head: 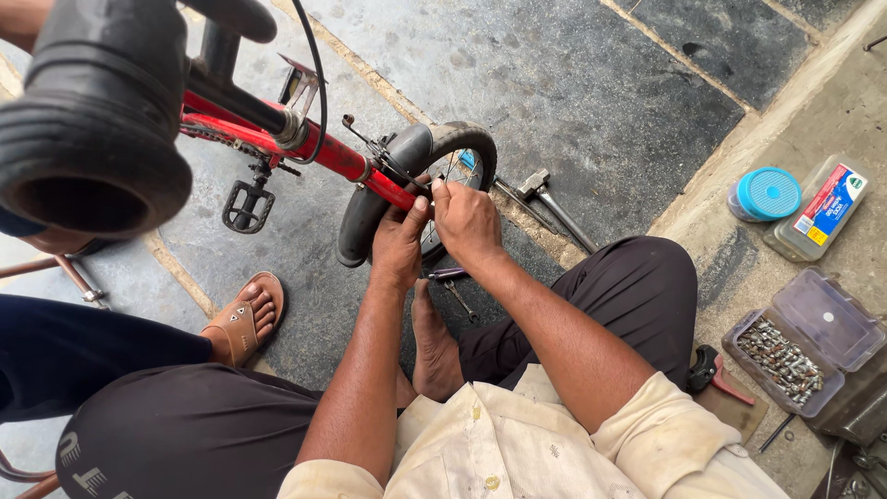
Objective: The person sits on the ground and uses a wrench to tighten a bolt on the front wheel axle of a red bicycle. They adjust the wheel and brake components while working on the bike's front fork area.
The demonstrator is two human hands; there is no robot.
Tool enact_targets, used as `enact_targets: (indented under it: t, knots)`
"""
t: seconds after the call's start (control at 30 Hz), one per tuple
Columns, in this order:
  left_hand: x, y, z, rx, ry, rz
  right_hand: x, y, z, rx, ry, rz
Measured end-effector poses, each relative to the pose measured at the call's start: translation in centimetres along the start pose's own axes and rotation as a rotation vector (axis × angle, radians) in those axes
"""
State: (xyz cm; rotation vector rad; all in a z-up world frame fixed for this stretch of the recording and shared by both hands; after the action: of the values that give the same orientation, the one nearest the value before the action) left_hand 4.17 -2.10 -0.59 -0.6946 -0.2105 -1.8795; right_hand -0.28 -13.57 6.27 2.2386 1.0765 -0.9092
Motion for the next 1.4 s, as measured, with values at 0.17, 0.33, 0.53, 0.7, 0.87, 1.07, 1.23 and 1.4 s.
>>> enact_targets:
  t: [0.17,0.33,0.53,0.7,0.87,1.07,1.23,1.4]
  knots:
    - [0.2,-0.2,-0.1,-0.007,-0.021,-0.003,-0.7,-1.1,-0.5,-0.146,0.103,0.126]
    - [0.3,-0.2,0.3,0.005,0.003,0.002,-0.1,-0.9,-0.6,-0.215,-0.066,0.117]
    - [-0.1,0.2,0.1,0.003,0.013,-0.025,0.7,-0.2,0.2,-0.144,-0.114,0.004]
    - [0.2,-0.2,0.2,-0.027,0.044,0.078,1.9,0.0,3.4,0.105,0.123,-0.080]
    - [0.9,-3.7,4.8,0.015,0.625,0.516,3.2,-0.8,6.1,0.079,0.495,-0.042]
    - [1.8,-5.8,14.2,0.514,1.121,0.666,5.0,0.3,6.5,0.107,0.570,-0.051]
    - [0.7,-0.8,14.6,0.561,1.189,0.647,5.7,2.5,6.3,0.113,0.560,-0.133]
    - [-0.6,2.8,13.7,0.450,1.093,0.585,7.5,3.2,5.9,0.180,0.520,-0.180]
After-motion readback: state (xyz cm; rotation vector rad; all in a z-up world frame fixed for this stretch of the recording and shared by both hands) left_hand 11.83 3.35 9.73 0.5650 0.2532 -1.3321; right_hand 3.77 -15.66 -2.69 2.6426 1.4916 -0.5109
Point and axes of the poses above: each hand's wrist, its own y-axis towards the middle knuckle, its own x-axis out of the palm, z = x × y, the point moved 5 cm from there along y, towards the middle knuckle, and after that the axes turned 6 degrees about z, right-handed, at the moved point
